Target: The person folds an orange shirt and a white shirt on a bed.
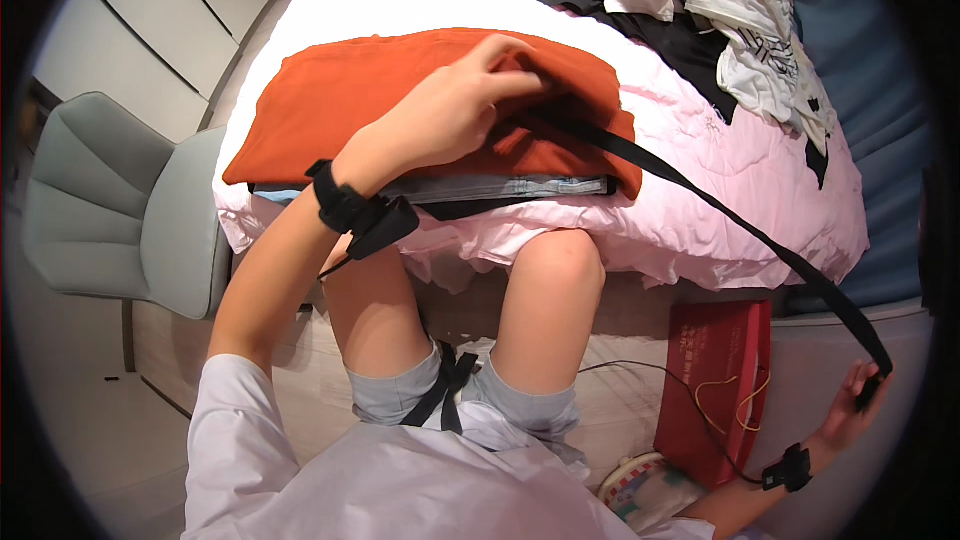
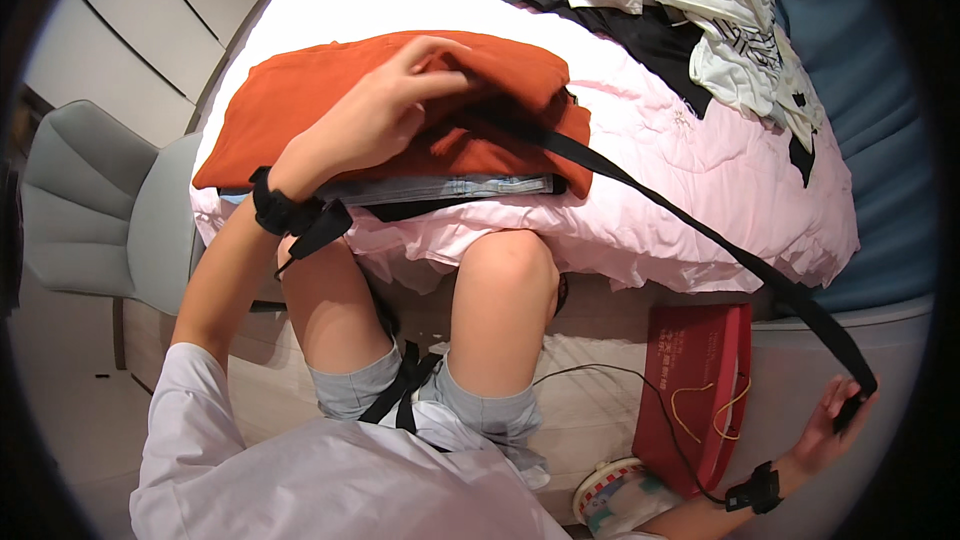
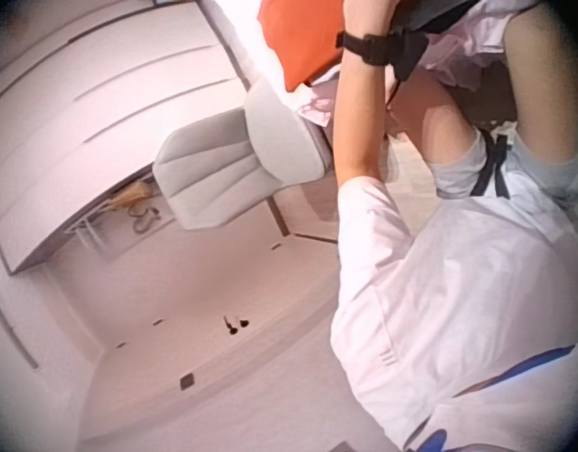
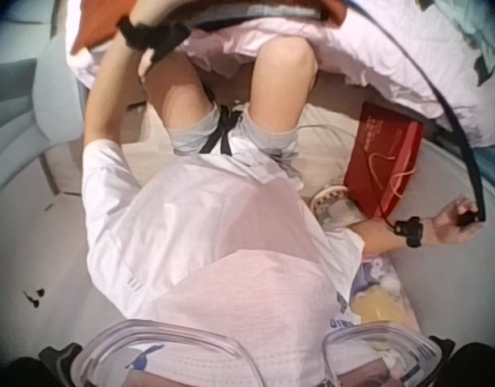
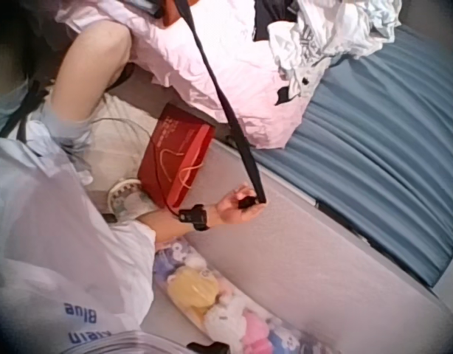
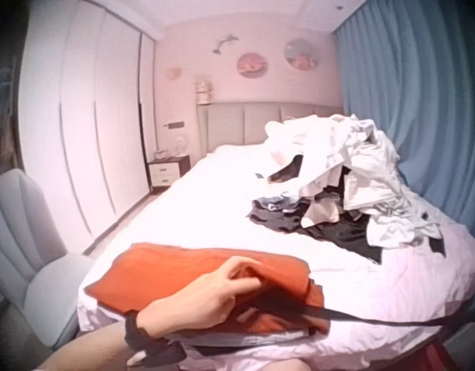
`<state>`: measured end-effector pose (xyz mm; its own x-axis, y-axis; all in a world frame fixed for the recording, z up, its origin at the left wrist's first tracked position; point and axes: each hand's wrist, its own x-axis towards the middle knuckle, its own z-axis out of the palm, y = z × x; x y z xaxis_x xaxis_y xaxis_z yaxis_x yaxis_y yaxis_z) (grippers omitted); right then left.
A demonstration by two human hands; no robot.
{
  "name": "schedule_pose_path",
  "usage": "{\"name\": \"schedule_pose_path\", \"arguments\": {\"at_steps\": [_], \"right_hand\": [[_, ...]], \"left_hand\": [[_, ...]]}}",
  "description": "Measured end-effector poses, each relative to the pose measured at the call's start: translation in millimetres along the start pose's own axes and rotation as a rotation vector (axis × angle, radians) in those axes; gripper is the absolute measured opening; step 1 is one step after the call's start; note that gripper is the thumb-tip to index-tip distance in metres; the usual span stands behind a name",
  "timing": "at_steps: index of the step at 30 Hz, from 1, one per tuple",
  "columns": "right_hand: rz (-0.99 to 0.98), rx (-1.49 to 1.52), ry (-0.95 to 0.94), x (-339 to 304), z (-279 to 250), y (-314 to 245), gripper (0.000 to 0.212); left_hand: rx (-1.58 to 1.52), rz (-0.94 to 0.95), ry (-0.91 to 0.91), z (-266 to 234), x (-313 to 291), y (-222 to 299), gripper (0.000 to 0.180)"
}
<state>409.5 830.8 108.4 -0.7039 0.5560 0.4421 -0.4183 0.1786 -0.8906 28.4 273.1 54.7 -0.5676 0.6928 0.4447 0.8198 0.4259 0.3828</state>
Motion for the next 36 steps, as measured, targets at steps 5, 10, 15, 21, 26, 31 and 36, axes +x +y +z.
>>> {"name": "schedule_pose_path", "arguments": {"at_steps": [5,10,15,21,26,31,36], "right_hand": [[0.046,0.312,-0.362,62.6,27.3,-19.9,0.032],[0.018,0.312,-0.232,108.2,77.8,-25.1,0.041],[-0.087,0.136,-0.323,158.6,147.5,-50.2,0.044],[-0.142,-0.215,-0.467,96.4,367.8,-41.2,0.031],[-0.155,-0.428,-0.657,35.2,512.3,66.5,0.024],[-0.186,-0.803,-0.875,-30.3,635.6,175.9,0.030],[0.044,-0.137,-0.976,-56.5,673.9,197.4,0.037]], "left_hand": [[0.059,0.031,-0.167,17.7,26.4,1.6,0.037],[0.007,0.099,0.173,2.9,48.7,-14.2,0.054],[-0.024,0.072,0.300,-42.2,53.8,-47.2,0.066],[0.049,0.130,0.298,-91.9,72.3,-57.3,0.059],[0.473,0.210,0.286,-134.0,79.7,-1.9,0.017],[0.218,0.299,0.179,-102.1,91.4,-23.1,0.050],[0.272,0.324,0.005,-91.7,87.5,20.2,0.051]]}}
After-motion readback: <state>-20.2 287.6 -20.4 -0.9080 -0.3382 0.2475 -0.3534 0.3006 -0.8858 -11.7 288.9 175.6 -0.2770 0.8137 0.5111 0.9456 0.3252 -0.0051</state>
